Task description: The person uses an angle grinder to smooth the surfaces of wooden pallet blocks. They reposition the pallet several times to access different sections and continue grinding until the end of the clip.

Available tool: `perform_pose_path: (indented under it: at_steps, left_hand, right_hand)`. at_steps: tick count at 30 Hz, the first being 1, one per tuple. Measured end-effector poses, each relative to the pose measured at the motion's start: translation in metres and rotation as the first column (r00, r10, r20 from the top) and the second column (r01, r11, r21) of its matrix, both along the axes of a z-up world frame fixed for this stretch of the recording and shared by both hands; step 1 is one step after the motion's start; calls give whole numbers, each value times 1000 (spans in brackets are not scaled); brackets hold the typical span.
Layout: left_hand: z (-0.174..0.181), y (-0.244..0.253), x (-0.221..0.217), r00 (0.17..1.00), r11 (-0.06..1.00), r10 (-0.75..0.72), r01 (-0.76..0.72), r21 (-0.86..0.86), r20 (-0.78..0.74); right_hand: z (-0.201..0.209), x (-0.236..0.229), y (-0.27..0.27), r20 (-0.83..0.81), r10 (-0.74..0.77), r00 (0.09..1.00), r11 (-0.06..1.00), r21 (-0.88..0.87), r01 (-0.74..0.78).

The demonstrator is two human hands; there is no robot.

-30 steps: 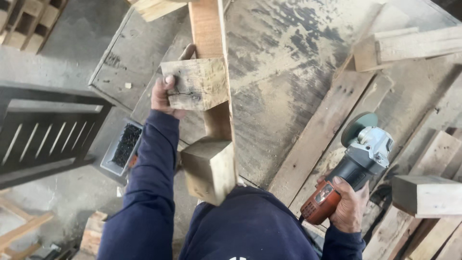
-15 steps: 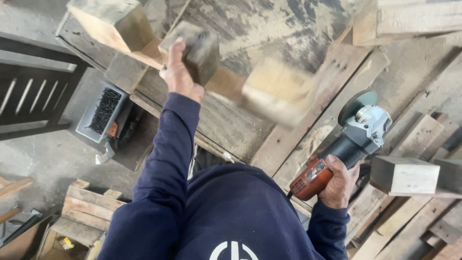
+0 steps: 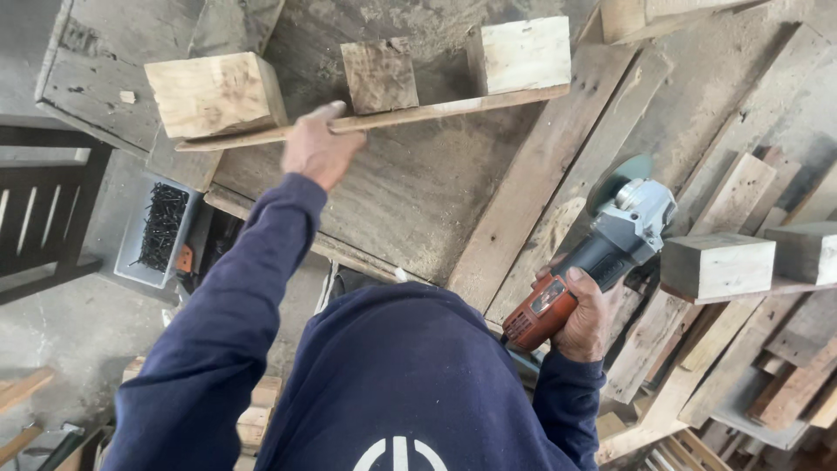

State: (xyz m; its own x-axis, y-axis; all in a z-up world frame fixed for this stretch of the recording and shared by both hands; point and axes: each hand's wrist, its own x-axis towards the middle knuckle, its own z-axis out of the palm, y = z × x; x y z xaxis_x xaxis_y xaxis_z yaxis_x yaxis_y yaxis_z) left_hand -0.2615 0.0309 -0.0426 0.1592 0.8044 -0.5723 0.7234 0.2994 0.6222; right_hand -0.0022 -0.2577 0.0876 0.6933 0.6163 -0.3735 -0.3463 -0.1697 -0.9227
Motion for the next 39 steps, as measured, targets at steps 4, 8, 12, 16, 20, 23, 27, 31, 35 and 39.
perform_pose_path:
  at_steps: [4, 8, 12, 16, 20, 23, 27, 31, 35, 39]
  left_hand:
    - [8, 21, -55, 841, 875, -319, 438, 205, -437]
    - [-22, 35, -88, 700, 485, -466, 713, 506, -540]
    - [-56, 31, -89, 708, 515, -494, 706, 487, -504]
    - [-64, -2, -87, 764, 620, -497, 644, 448, -412]
    - [-56, -18, -85, 795, 563, -416, 606, 562, -441]
    - [-35, -26, -89, 923, 476, -330, 344, 810, -197]
    - [12, -80, -101, 964, 785, -258, 167, 596, 70]
    - [43, -121, -99, 929, 849, -124, 281, -447, 348]
    - [62, -147, -81, 655, 832, 329, 140, -537, 680]
    - [72, -165, -68, 334, 669, 722, -113, -735, 606]
  right_hand:
    - [6, -18, 16, 29, 13, 999, 999, -44, -12]
    - [6, -39, 36, 63, 79, 995, 992, -100, -73]
    - [2, -67, 53, 76, 134, 988, 981, -151, -121]
    - [-2, -93, 72, 58, 166, 984, 975, -160, -155]
    - [-3, -114, 88, 48, 225, 973, 966, -140, -217]
    - [-1, -127, 94, 51, 331, 942, 934, -157, -320]
    - [-2, -131, 95, 94, 485, 870, 855, -261, -449]
    - [-13, -126, 101, 190, 712, 676, 678, -436, -592]
    - [-35, -133, 114, 269, 891, 365, 452, -587, -672]
    - [-43, -161, 130, 176, 960, 215, 278, -586, -761]
